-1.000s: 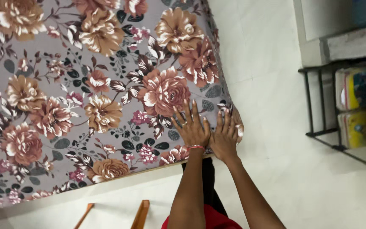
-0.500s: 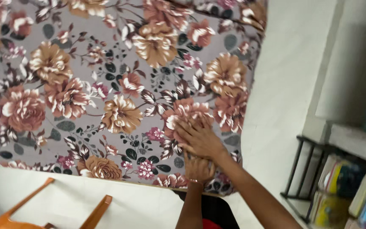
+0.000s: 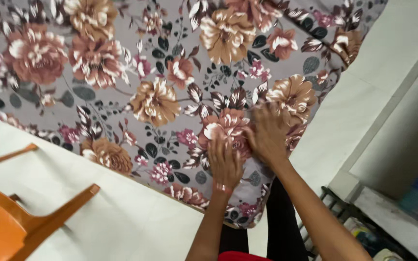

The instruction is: The person places a stack of folded clothes on a bed, then spreads and smooths a floral patterned bedsheet over the mattress by hand.

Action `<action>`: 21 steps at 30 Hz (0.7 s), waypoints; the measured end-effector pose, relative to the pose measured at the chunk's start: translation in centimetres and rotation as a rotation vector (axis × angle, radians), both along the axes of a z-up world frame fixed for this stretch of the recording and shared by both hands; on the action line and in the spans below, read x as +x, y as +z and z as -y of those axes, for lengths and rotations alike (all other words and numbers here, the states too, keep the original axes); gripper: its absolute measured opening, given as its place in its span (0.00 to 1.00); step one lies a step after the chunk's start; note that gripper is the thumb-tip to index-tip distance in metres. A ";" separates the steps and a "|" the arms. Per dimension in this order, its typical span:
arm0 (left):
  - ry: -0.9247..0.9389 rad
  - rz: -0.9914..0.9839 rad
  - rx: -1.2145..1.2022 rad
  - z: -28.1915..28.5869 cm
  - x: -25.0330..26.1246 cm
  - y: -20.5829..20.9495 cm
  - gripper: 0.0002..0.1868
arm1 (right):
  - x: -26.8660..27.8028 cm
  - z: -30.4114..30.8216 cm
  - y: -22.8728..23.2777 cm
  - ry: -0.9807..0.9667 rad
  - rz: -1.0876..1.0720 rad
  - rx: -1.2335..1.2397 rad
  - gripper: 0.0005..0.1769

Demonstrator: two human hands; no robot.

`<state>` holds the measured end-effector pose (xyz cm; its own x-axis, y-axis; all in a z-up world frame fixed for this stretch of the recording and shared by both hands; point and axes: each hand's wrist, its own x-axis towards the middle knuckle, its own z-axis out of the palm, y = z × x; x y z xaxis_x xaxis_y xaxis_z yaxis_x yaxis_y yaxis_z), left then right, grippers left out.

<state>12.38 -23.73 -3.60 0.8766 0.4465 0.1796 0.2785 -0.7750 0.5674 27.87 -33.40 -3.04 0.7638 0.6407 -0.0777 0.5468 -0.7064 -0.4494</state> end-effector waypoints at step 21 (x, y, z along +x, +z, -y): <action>0.551 -0.163 0.011 5.9 26.4 -1.0 0.37 | 21.8 5.7 0.7 0.326 0.119 0.013 0.42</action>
